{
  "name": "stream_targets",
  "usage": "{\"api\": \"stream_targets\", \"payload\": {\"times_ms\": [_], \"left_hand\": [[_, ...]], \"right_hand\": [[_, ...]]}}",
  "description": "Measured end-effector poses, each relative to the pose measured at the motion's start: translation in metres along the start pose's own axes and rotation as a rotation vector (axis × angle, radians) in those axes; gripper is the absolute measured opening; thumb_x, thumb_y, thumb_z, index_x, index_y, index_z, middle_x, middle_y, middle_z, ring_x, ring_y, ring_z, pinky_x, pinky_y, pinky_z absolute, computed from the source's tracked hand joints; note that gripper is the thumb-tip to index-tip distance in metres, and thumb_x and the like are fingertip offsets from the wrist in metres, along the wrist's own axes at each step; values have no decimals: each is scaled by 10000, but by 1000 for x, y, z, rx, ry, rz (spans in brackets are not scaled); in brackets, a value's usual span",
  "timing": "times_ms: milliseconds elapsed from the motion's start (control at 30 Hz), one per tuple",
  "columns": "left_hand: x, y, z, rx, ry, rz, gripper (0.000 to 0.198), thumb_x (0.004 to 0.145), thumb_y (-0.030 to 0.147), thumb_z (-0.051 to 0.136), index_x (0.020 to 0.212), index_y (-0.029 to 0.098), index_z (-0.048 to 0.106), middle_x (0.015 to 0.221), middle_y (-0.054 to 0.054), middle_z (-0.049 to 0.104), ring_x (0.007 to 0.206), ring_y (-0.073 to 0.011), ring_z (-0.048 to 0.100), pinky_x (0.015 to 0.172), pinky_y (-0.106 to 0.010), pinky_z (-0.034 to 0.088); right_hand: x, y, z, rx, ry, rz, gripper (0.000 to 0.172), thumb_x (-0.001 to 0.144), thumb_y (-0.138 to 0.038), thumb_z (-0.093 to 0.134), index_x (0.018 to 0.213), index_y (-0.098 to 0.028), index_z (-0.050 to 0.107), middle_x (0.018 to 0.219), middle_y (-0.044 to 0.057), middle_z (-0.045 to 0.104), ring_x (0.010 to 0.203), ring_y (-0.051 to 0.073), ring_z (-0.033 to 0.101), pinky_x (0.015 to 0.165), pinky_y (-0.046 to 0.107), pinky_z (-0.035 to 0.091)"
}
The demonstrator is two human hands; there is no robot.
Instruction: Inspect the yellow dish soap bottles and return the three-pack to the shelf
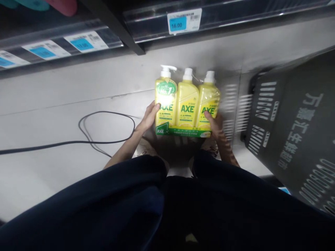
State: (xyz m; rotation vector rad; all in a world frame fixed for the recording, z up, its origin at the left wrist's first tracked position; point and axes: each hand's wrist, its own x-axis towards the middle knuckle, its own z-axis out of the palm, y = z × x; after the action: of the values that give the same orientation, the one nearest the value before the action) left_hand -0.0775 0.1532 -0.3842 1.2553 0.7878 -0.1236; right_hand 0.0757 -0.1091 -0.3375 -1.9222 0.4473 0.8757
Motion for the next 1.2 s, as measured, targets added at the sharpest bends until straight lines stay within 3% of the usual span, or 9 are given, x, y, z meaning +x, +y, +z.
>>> {"api": "stream_targets", "payload": {"times_ms": [333, 633, 1200], "left_hand": [[-1, 0, 0, 10, 8, -7, 626, 866, 739, 554, 1132, 188, 687, 1083, -120, 705, 1093, -319, 656, 948, -447, 537], [0, -3, -1, 17, 29, 6, 577, 874, 726, 561, 1008, 180, 689, 998, -102, 699, 988, -283, 676, 929, -407, 538], [2, -4, 0, -40, 3, 8, 585, 870, 721, 572, 1097, 195, 692, 1079, -117, 710, 1061, -319, 679, 960, -462, 536]], "right_hand": [[9, 13, -3, -15, -15, -48, 524, 651, -580, 801, 949, -158, 721, 940, 81, 745, 879, 266, 729, 752, 394, 626], [4, 5, 0, 43, -56, -37, 566, 626, -598, 809, 969, -158, 715, 972, 83, 753, 894, 259, 733, 792, 382, 625], [9, 11, 0, 35, -38, -62, 537, 642, -594, 804, 945, -159, 724, 928, 70, 752, 876, 263, 734, 790, 407, 624]]}}
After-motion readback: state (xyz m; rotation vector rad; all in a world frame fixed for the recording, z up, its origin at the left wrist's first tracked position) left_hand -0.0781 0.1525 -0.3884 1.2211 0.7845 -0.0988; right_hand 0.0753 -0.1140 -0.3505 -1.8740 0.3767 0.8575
